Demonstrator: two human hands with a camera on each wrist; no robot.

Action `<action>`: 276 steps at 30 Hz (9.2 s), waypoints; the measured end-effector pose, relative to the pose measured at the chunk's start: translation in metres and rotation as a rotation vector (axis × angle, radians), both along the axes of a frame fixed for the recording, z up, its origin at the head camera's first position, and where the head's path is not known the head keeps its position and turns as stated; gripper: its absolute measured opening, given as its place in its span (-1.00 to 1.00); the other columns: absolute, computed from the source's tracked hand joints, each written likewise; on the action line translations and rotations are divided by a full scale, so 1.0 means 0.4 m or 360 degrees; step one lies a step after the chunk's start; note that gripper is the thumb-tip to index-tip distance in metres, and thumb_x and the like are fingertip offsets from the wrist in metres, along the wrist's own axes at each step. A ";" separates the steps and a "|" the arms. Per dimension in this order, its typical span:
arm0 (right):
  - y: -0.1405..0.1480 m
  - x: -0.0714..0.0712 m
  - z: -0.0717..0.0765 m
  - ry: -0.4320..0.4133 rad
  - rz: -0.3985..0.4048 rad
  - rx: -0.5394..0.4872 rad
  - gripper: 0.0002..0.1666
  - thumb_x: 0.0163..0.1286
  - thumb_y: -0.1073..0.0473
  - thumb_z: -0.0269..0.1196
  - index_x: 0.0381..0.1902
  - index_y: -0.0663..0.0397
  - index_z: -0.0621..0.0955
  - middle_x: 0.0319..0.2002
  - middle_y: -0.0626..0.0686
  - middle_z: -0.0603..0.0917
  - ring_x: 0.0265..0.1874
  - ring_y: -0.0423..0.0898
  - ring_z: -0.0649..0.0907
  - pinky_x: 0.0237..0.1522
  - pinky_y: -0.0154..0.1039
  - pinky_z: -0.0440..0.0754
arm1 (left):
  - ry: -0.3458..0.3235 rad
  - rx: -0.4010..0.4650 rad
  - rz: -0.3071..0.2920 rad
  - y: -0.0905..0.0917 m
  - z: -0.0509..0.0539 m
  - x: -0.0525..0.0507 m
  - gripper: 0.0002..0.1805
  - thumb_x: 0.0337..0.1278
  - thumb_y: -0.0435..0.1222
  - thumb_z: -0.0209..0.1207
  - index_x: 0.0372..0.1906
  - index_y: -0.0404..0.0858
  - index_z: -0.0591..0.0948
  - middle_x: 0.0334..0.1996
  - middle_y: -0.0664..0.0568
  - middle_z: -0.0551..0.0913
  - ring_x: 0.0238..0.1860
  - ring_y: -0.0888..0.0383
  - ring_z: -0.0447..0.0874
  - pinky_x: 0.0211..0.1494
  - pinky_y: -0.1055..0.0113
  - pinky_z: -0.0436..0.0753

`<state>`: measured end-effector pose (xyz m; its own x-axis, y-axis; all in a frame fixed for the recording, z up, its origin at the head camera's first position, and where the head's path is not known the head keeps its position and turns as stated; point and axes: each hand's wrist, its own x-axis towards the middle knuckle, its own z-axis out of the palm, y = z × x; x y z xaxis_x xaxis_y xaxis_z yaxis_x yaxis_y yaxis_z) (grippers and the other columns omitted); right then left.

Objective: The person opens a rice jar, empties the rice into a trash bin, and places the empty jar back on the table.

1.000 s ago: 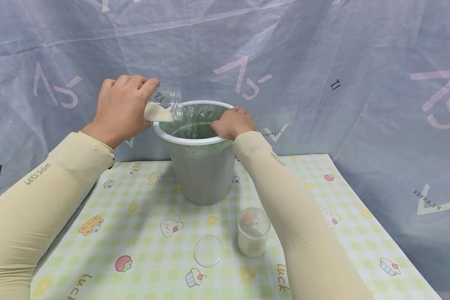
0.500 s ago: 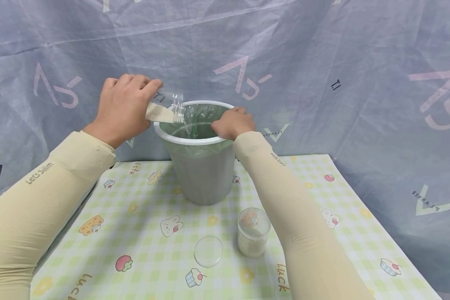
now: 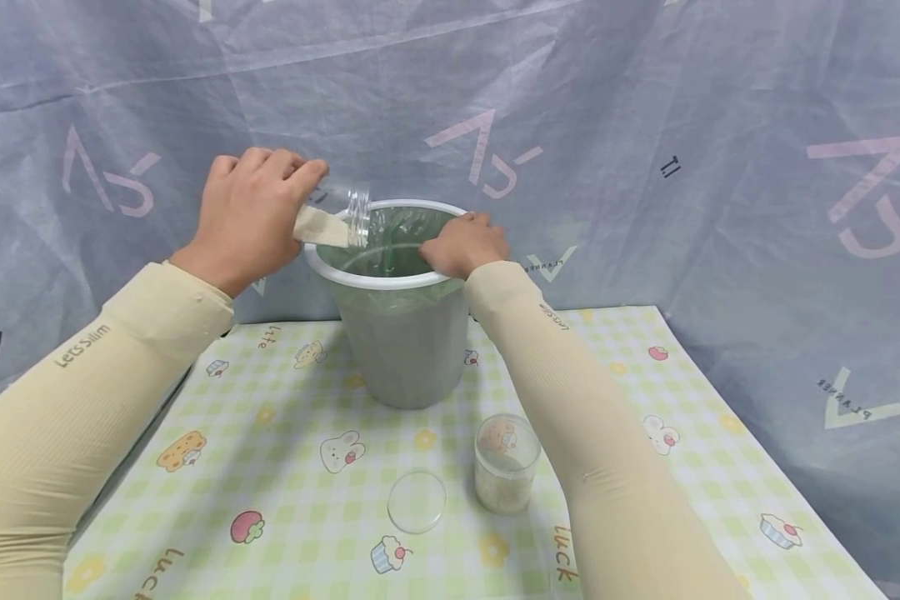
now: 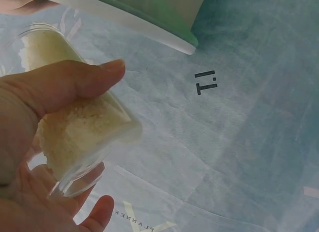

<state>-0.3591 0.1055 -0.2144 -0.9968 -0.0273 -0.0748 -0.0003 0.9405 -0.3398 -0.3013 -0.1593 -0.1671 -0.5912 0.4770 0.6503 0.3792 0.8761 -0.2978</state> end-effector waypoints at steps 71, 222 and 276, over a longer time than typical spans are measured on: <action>-0.011 -0.002 -0.003 0.0003 0.0020 -0.0004 0.17 0.44 -0.35 -0.05 0.66 0.27 -0.19 0.67 0.30 -0.18 0.60 0.41 0.03 0.52 0.27 0.22 | 0.0060 -0.0089 0.0000 0.013 -0.007 -0.001 -0.30 -0.09 -0.59 0.25 0.26 -0.10 0.53 0.13 -0.14 0.62 0.16 -0.23 0.51 0.06 -0.14 0.44; 0.006 -0.020 -0.008 0.0012 0.0046 -0.0012 0.15 0.46 -0.38 -0.05 0.65 0.32 -0.08 0.64 0.35 -0.08 0.57 0.39 0.11 0.51 0.24 0.24 | 0.0306 -0.1642 0.0072 0.112 -0.019 -0.049 -0.05 0.20 -0.32 0.41 0.60 0.20 0.22 0.54 -0.12 0.26 0.60 -0.15 0.08 0.58 -0.14 0.11; -0.001 -0.018 -0.011 0.0065 0.0056 -0.0028 0.13 0.44 -0.34 -0.04 0.64 0.32 -0.04 0.65 0.32 -0.05 0.60 0.35 0.08 0.55 0.22 0.19 | 0.0725 -0.0664 0.0166 0.089 -0.012 -0.043 -0.66 0.27 -0.48 0.04 0.11 -0.20 0.52 0.14 -0.17 0.57 0.29 -0.19 0.43 0.60 -0.24 0.10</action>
<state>-0.3662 0.1052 -0.2187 -0.9974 -0.0632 -0.0333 -0.0472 0.9335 -0.3556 -0.3186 -0.1237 -0.1718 -0.3556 0.7000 0.6194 0.0527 0.6766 -0.7344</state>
